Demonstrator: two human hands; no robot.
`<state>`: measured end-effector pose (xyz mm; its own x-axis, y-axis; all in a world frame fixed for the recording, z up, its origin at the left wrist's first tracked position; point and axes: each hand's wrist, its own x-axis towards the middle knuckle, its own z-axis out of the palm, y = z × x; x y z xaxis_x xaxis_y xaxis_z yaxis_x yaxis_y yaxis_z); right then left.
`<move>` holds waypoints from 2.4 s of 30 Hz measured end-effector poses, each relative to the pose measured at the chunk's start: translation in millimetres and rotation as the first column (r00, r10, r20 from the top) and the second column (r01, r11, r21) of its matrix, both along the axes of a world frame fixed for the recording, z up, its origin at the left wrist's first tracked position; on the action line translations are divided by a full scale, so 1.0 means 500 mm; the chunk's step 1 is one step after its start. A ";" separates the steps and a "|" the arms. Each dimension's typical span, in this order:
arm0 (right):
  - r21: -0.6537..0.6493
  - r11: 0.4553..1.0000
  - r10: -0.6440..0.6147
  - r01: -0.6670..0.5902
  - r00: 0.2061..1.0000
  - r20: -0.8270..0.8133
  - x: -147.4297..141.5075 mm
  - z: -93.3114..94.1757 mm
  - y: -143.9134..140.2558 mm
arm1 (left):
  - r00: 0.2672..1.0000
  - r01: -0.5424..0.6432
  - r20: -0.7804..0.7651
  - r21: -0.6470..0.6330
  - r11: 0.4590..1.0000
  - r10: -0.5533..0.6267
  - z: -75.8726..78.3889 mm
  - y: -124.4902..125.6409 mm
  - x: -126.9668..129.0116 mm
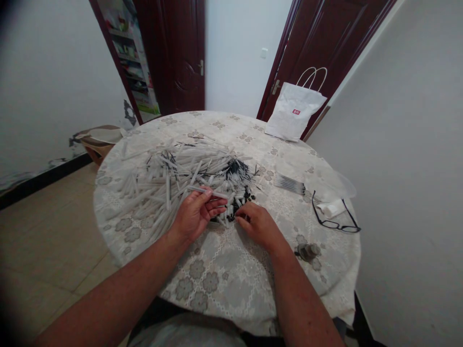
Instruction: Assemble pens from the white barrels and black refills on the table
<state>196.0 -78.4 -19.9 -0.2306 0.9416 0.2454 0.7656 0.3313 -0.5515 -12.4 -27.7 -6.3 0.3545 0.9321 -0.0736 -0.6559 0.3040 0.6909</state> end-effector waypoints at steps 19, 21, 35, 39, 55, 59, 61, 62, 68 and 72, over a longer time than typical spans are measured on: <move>-0.046 0.983 -0.142 0.178 0.893 0.427 -0.069 -0.010 -0.007 | 0.996 -0.013 -0.089 0.020 1.000 0.015 -0.024 0.000 0.001; -0.012 0.986 -0.160 0.167 0.960 0.228 -0.060 -0.007 -0.009 | 0.995 -0.012 -0.095 0.018 1.000 0.014 -0.025 -0.001 0.001; -0.248 0.959 -0.283 0.138 0.537 -0.794 -0.076 -0.009 0.004 | 0.990 0.028 -0.135 0.025 0.999 -0.024 -0.025 -0.007 0.009; -0.241 0.963 -0.266 0.118 0.533 -0.804 -0.074 -0.011 0.005 | 0.990 0.018 -0.143 0.032 0.999 -0.013 -0.028 -0.006 0.008; -0.156 0.970 -0.240 0.186 0.637 -0.733 -0.069 -0.018 0.000 | 0.984 0.018 -0.177 0.053 0.998 -0.008 -0.022 -0.008 0.004; -0.120 0.968 -0.245 0.219 0.740 -0.626 -0.070 -0.017 -0.006 | 0.983 0.039 -0.182 0.069 0.997 -0.026 -0.020 -0.013 0.004; -0.107 0.969 -0.242 0.222 0.779 -0.578 -0.069 -0.019 -0.007 | 0.980 0.060 -0.196 0.082 0.995 -0.043 -0.022 -0.015 0.004; -0.108 0.970 -0.242 0.220 0.788 -0.566 -0.069 -0.021 -0.007 | 0.979 0.066 -0.200 0.088 0.994 -0.047 -0.022 -0.016 0.005; -0.081 0.974 -0.216 0.212 0.756 -0.618 -0.064 -0.024 -0.011 | 0.980 0.029 -0.201 0.103 0.994 -0.008 -0.027 -0.018 0.005; -0.043 0.979 -0.188 0.197 0.816 -0.546 -0.063 -0.022 -0.014 | 0.979 0.036 -0.201 0.116 0.993 -0.012 -0.030 -0.018 0.004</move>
<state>164.4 -85.6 -31.0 0.1309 0.9477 0.2911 0.3910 0.2205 -0.8936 -10.4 -36.8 -21.1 0.3662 0.9299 -0.0346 -0.4946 0.2260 0.8392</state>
